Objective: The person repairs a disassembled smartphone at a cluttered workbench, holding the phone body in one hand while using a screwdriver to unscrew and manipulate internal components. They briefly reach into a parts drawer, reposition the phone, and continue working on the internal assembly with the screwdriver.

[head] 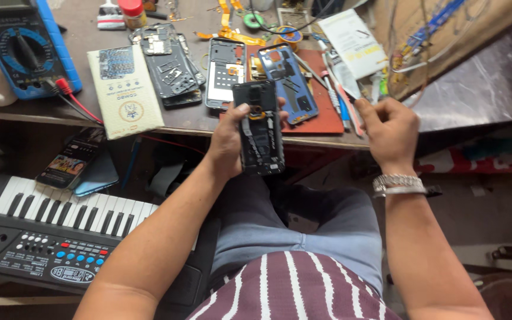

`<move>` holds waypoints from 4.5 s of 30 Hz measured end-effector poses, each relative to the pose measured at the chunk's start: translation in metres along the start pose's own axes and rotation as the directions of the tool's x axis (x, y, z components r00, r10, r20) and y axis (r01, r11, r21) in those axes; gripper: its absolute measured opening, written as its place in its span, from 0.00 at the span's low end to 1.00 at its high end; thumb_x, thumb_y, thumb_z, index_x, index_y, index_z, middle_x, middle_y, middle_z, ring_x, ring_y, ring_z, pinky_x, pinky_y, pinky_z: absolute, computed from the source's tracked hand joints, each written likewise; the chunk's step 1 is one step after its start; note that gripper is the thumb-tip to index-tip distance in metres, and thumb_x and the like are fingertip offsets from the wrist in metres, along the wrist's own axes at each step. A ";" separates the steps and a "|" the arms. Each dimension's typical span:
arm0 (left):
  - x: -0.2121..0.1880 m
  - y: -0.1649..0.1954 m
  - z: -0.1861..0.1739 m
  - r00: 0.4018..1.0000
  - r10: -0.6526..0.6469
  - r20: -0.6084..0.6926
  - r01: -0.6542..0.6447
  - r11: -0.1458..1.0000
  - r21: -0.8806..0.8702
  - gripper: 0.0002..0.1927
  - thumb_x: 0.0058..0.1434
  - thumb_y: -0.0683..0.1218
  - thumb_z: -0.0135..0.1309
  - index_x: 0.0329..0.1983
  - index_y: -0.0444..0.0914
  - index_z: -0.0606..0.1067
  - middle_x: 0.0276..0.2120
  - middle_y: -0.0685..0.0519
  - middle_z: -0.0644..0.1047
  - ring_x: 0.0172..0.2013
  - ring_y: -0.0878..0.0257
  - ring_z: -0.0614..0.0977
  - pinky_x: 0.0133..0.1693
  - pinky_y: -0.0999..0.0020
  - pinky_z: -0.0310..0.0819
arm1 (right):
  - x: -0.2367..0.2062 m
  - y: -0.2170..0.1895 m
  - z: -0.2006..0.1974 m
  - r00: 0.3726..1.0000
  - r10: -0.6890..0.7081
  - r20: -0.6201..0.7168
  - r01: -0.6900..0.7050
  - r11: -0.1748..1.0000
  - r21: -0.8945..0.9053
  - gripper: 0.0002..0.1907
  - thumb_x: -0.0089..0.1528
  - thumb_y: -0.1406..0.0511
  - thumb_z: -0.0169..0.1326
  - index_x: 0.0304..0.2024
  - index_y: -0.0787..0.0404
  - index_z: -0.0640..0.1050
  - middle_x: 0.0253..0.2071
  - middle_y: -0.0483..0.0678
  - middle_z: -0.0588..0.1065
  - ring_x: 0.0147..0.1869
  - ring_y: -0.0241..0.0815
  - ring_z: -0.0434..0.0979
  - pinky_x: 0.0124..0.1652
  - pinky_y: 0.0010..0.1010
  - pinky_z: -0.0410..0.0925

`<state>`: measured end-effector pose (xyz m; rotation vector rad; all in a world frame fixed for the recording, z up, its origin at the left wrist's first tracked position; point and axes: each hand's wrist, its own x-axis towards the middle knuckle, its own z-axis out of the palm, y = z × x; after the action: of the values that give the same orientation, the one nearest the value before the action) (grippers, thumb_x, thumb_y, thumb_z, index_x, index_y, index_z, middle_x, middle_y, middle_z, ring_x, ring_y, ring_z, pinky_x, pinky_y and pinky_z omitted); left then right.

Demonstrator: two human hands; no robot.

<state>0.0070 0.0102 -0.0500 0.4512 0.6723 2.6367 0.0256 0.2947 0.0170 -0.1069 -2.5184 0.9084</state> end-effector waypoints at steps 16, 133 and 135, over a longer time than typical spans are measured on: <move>0.006 -0.003 -0.007 0.998 -0.058 -0.007 0.058 0.996 -0.061 0.28 0.74 0.53 0.35 0.66 0.27 0.67 0.51 0.40 0.79 0.49 0.50 0.82 0.52 0.55 0.80 | 0.039 -0.043 0.029 0.967 -0.168 0.189 0.199 0.966 -0.162 0.16 0.57 0.64 0.66 0.47 0.60 0.83 0.33 0.51 0.81 0.35 0.43 0.82 0.40 0.34 0.74; 0.007 -0.004 -0.013 0.996 0.040 -0.076 -0.038 0.999 0.028 0.24 0.75 0.49 0.39 0.70 0.33 0.59 0.63 0.39 0.71 0.60 0.47 0.77 0.56 0.50 0.81 | 0.010 -0.103 0.082 0.841 -0.501 -0.206 0.527 0.669 0.525 0.14 0.70 0.69 0.60 0.53 0.64 0.70 0.45 0.48 0.72 0.50 0.39 0.79 0.48 0.28 0.75; 0.007 -0.003 -0.012 0.996 0.038 -0.077 -0.036 0.999 0.032 0.24 0.75 0.49 0.39 0.70 0.34 0.59 0.63 0.39 0.71 0.60 0.47 0.77 0.56 0.50 0.81 | 0.012 -0.104 0.083 0.784 -0.544 -0.301 0.621 0.685 0.380 0.17 0.66 0.72 0.67 0.50 0.64 0.71 0.41 0.49 0.71 0.44 0.40 0.74 0.45 0.30 0.73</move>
<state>-0.0030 0.0109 -0.0599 0.3751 0.7366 2.6939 -0.0137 0.1680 0.0299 0.7164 -1.9033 1.1189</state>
